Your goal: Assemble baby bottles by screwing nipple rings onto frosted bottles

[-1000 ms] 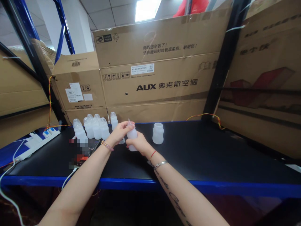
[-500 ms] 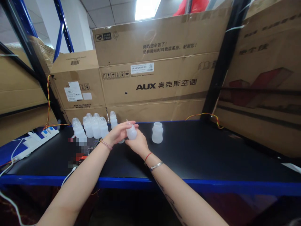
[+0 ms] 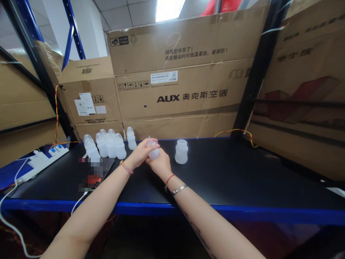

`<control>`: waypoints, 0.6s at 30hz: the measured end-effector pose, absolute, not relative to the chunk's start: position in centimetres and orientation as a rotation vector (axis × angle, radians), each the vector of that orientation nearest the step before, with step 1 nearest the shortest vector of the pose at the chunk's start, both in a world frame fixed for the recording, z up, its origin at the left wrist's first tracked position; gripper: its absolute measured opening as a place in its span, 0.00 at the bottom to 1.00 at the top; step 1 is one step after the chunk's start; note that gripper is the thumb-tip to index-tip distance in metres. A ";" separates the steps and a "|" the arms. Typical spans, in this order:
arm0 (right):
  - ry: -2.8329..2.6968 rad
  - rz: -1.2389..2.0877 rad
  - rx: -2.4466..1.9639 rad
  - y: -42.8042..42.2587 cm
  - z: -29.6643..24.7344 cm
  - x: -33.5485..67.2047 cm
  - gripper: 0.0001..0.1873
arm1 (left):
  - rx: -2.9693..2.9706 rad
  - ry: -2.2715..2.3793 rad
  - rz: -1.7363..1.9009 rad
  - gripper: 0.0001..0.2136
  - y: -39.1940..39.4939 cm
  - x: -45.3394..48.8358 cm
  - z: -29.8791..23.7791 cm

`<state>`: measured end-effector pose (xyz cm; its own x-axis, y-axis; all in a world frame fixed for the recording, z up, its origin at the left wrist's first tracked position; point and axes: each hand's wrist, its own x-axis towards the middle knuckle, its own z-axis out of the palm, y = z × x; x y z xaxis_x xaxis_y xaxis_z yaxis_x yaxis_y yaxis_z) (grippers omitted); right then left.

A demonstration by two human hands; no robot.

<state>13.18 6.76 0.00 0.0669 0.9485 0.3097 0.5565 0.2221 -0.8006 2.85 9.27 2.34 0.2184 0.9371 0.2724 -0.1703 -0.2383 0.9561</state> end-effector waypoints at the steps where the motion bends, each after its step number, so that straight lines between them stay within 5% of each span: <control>1: -1.593 0.545 -1.474 6.9 -0.1 13.2 0.14 | 1.324 0.699 1.219 0.16 9.3 2.6 2.6; 6: -1.624 0.482 -1.516 7.4 -0.3 13.4 0.15 | 1.395 0.617 1.124 0.20 9.5 1.8 2.8; 13: -1.767 0.352 -1.594 7.2 -0.3 13.6 0.10 | 1.874 1.179 1.397 0.18 8.6 3.1 1.8; 18: -1.743 0.359 -1.633 7.2 -0.3 13.5 0.15 | 1.659 0.922 1.252 0.18 8.8 3.3 2.0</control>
<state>13.49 7.17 -0.29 0.0513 0.9513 0.3040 0.7538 0.1628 -0.6366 3.27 8.84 2.00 0.2299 0.9072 0.3524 0.0666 -0.3759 0.9243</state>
